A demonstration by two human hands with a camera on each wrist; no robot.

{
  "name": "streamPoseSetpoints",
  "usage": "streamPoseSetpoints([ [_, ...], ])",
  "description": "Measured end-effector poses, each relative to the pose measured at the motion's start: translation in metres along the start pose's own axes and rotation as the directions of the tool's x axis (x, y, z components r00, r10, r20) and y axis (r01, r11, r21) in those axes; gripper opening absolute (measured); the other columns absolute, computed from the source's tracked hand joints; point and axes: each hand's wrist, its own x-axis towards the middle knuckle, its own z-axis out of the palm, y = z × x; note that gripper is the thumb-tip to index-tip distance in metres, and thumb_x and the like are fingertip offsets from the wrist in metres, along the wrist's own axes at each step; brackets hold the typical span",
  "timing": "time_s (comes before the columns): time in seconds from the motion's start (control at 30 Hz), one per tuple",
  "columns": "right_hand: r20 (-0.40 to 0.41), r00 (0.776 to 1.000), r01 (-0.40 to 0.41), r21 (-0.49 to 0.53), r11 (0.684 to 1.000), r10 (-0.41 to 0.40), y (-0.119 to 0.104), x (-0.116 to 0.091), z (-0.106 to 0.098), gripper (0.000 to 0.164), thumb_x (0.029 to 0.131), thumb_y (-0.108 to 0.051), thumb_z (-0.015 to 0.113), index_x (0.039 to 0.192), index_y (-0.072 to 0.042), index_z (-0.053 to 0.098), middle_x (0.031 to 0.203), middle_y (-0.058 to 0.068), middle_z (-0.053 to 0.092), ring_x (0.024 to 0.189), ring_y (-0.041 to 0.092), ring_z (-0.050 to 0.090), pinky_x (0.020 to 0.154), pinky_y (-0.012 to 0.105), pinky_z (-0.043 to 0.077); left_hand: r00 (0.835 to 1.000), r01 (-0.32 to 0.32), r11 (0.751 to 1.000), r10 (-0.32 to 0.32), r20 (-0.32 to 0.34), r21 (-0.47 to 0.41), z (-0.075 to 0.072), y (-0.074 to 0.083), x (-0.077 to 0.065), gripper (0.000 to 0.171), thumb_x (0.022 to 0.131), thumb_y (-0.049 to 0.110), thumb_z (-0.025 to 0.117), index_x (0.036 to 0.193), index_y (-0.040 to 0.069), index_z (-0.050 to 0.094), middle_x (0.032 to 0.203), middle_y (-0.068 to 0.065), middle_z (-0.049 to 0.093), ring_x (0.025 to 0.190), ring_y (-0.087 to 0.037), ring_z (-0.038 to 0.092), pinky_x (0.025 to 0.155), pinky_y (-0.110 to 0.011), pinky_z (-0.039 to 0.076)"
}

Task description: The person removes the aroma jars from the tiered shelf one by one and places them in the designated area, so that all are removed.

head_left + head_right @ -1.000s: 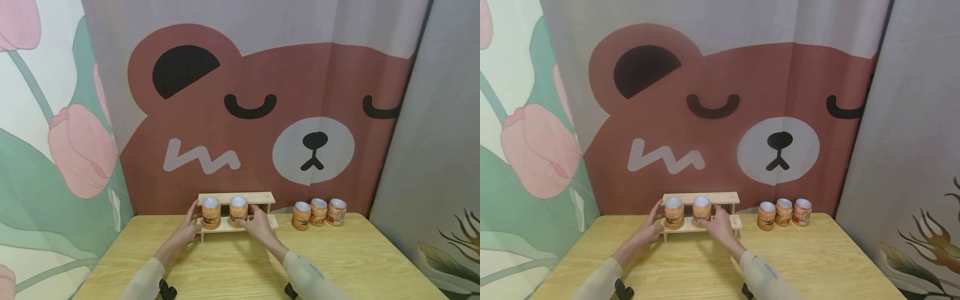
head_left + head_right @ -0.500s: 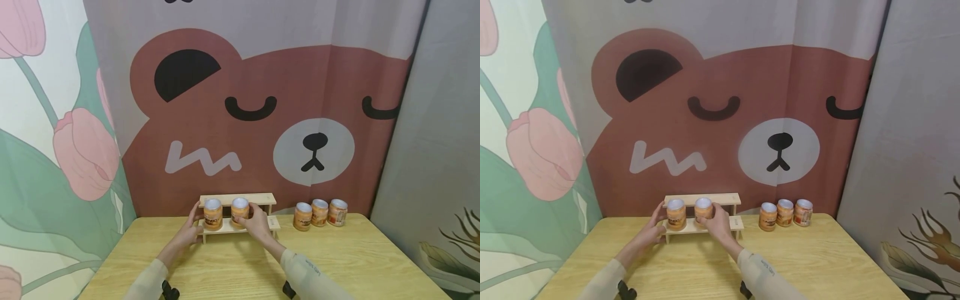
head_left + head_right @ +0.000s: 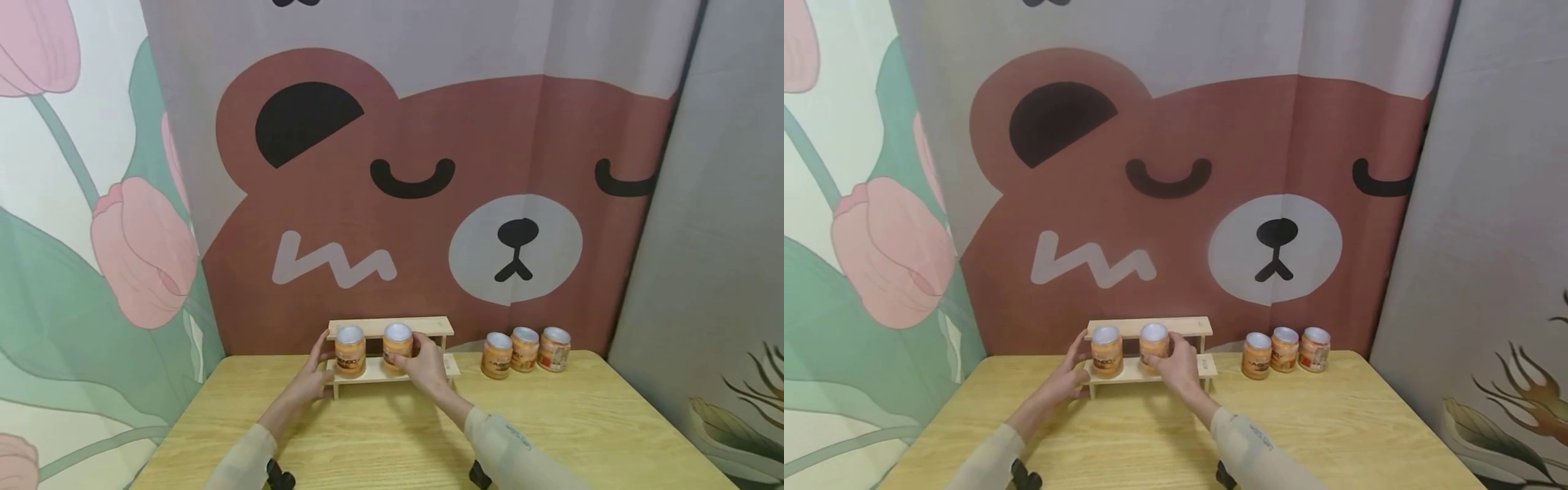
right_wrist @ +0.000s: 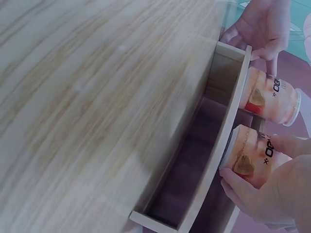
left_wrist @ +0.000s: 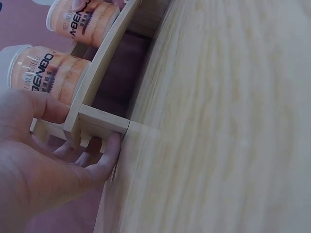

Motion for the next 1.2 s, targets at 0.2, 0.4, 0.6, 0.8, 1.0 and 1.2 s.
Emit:
streamPoseSetpoints([
  [0.2, -0.017, 1.0, 0.011, -0.033, 0.999, -0.012, -0.006, -0.001, -0.013, 0.059, 0.079, -0.016, 0.089, 0.128, 0.005, 0.062, 0.107, 0.015, 0.071, 0.096, 0.03, 0.068, 0.079, 0.042, 0.056, 1.0, 0.003, 1.0, -0.003, -0.02, -0.001, 0.002, -0.001, 0.001, 0.106, 0.085, -0.01, 0.05, 0.162, 0.044, 0.003, 0.158, -0.021, 0.02, 0.109, -0.039, 0.049, 0.074, -0.048, 0.051],
  [0.4, -0.05, 0.998, 0.02, -0.089, 0.996, -0.025, -0.007, -0.003, -0.031, 0.062, 0.079, -0.017, 0.089, 0.13, 0.006, 0.061, 0.107, 0.015, 0.072, 0.094, 0.027, 0.069, 0.078, 0.041, 0.056, 1.0, 0.005, 1.0, -0.005, -0.018, 0.011, 0.004, 0.0, 0.0, 0.105, 0.086, -0.01, 0.05, 0.163, 0.043, 0.002, 0.158, -0.022, 0.021, 0.108, -0.039, 0.05, 0.075, -0.048, 0.052],
  [0.6, -0.069, 0.997, 0.038, -0.094, 0.995, -0.045, -0.003, -0.008, -0.052, 0.063, 0.079, -0.012, 0.088, 0.132, 0.008, 0.06, 0.111, 0.02, 0.07, 0.096, 0.032, 0.069, 0.078, 0.044, 0.056, 1.0, -0.007, 1.0, 0.007, -0.007, 0.001, 0.005, 0.002, -0.001, 0.105, 0.085, -0.01, 0.049, 0.163, 0.041, 0.0, 0.158, -0.023, 0.019, 0.102, -0.036, 0.05, 0.075, -0.05, 0.05],
  [0.8, -0.125, 0.992, 0.004, -0.122, 0.993, -0.02, 0.004, -0.012, -0.073, 0.068, 0.078, -0.013, 0.088, 0.134, 0.01, 0.057, 0.114, 0.024, 0.069, 0.099, 0.036, 0.068, 0.081, 0.046, 0.056, 1.0, 0.001, 1.0, -0.001, -0.024, 0.013, 0.003, 0.001, -0.001, 0.105, 0.085, -0.009, 0.049, 0.163, 0.043, 0.002, 0.158, -0.021, 0.02, 0.113, -0.041, 0.047, 0.078, -0.051, 0.05],
  [1.0, -0.132, 0.991, -0.026, -0.138, 0.99, 0.008, 0.017, -0.016, -0.093, 0.068, 0.082, -0.012, 0.085, 0.138, 0.01, 0.054, 0.121, 0.026, 0.065, 0.103, 0.04, 0.066, 0.082, 0.048, 0.055, 1.0, 0.013, 1.0, -0.013, -0.021, -0.003, 0.001, 0.002, -0.001, 0.105, 0.086, -0.009, 0.049, 0.162, 0.045, 0.002, 0.16, -0.019, 0.02, 0.094, -0.032, 0.05, 0.074, -0.047, 0.049],
  [1.2, -0.116, 0.993, -0.027, -0.209, 0.977, 0.003, 0.03, -0.021, -0.114, 0.069, 0.085, -0.014, 0.083, 0.14, 0.012, 0.05, 0.121, 0.028, 0.065, 0.104, 0.04, 0.065, 0.083, 0.05, 0.054, 1.0, 0.01, 1.0, -0.01, -0.016, 0.013, 0.003, 0.002, -0.003, 0.103, 0.088, -0.008, 0.05, 0.162, 0.047, 0.002, 0.159, -0.019, 0.022, 0.108, -0.037, 0.05, 0.077, -0.047, 0.05],
])
